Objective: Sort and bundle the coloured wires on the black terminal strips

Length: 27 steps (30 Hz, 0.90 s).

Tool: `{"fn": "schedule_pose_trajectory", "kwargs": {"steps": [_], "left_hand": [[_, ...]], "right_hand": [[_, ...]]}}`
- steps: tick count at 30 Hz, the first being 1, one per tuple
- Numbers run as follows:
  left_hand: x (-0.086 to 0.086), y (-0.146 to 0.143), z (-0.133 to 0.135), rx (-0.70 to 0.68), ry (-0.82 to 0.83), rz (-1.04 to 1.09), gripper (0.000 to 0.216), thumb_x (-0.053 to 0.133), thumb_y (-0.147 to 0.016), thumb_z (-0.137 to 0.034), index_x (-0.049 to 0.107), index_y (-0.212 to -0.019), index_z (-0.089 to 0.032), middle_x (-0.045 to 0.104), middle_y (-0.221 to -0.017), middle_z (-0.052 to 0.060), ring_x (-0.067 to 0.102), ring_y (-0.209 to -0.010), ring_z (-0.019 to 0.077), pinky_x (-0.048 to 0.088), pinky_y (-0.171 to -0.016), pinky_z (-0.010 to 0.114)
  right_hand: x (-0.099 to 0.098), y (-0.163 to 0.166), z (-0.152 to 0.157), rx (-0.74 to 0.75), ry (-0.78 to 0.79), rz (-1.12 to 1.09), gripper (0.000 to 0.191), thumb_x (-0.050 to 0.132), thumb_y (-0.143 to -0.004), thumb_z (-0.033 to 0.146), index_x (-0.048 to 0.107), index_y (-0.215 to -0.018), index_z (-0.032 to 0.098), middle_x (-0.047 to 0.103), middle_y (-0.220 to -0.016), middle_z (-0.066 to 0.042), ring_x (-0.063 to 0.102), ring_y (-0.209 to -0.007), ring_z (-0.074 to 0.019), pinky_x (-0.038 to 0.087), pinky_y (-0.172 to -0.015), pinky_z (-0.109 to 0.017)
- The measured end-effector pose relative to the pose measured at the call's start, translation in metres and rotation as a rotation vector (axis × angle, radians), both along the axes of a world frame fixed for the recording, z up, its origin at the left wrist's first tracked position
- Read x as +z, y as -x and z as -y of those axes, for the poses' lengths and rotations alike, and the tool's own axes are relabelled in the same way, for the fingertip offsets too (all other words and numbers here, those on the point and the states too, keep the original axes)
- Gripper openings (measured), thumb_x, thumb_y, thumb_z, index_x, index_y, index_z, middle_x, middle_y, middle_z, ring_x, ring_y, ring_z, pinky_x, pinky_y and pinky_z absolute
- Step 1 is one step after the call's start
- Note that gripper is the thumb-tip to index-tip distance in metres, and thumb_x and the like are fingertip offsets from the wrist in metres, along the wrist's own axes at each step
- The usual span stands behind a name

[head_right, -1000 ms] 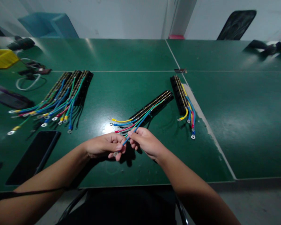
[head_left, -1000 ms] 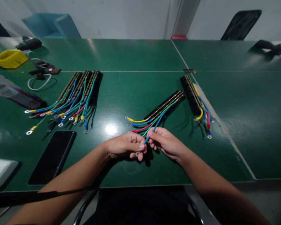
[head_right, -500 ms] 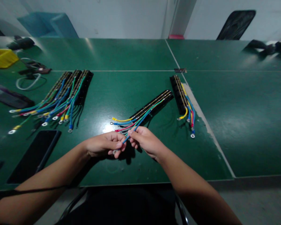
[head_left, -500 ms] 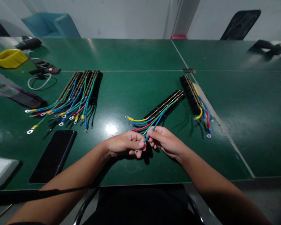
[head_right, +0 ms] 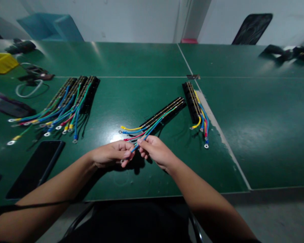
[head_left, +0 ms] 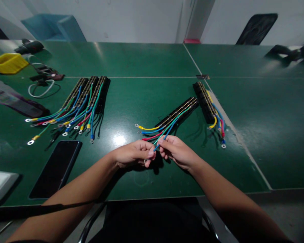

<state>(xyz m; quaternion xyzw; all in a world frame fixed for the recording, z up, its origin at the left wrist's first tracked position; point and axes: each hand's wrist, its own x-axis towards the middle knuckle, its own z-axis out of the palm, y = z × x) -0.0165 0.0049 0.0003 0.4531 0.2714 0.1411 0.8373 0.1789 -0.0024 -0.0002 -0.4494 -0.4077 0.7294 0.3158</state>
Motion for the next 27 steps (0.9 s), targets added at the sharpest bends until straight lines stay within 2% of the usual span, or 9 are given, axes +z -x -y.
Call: {"fn": "schedule_pose_trajectory", "kwargs": {"steps": [5,10,17,22,27], "left_hand": [[0.001,0.000,-0.001,0.036,-0.021,-0.017,0.035,0.069,-0.078,-0.043,0.053,-0.074,-0.012,0.057,-0.058,0.000,0.045,-0.050,0.0065,0.028,-0.049,0.018],[0.000,-0.001,-0.004,0.093,-0.082,-0.055,0.033,0.066,-0.081,-0.044,0.056,-0.083,-0.012,0.059,-0.060,0.000,0.042,-0.049,0.0056,0.024,-0.047,0.018],[0.000,-0.005,-0.006,0.151,-0.109,-0.042,0.036,0.070,-0.076,-0.044,0.053,-0.073,-0.012,0.056,-0.059,-0.001,0.044,-0.051,0.0061,0.028,-0.050,0.018],[-0.002,-0.003,-0.009,0.175,-0.128,-0.076,0.036,0.068,-0.078,-0.045,0.054,-0.076,-0.012,0.057,-0.057,-0.001,0.042,-0.048,0.0049,0.025,-0.047,0.017],[0.001,0.005,-0.015,0.199,-0.191,-0.155,0.036,0.064,-0.081,-0.047,0.059,-0.083,-0.011,0.058,-0.057,-0.001,0.039,-0.043,0.0035,0.025,-0.040,0.015]], "right_hand": [[0.000,0.002,0.000,-0.002,-0.035,-0.012,0.031,0.068,-0.077,0.043,0.054,-0.077,0.015,0.055,-0.061,0.003,0.049,-0.049,-0.0054,0.035,-0.044,-0.017],[0.000,0.004,0.000,-0.048,-0.061,-0.009,0.030,0.067,-0.078,0.043,0.054,-0.080,0.015,0.056,-0.065,0.002,0.049,-0.050,-0.0052,0.034,-0.043,-0.016],[0.000,0.009,-0.001,-0.069,-0.110,0.041,0.031,0.065,-0.079,0.044,0.056,-0.081,0.015,0.056,-0.065,0.002,0.048,-0.049,-0.0053,0.034,-0.043,-0.017],[0.005,0.013,-0.004,-0.097,-0.068,0.049,0.029,0.063,-0.080,0.041,0.053,-0.072,0.015,0.053,-0.056,0.003,0.045,-0.046,-0.0054,0.030,-0.042,-0.017],[0.007,0.018,-0.009,-0.108,-0.065,0.057,0.023,0.060,-0.083,0.035,0.054,-0.073,0.015,0.053,-0.056,0.003,0.044,-0.045,-0.0054,0.029,-0.041,-0.017]]}}
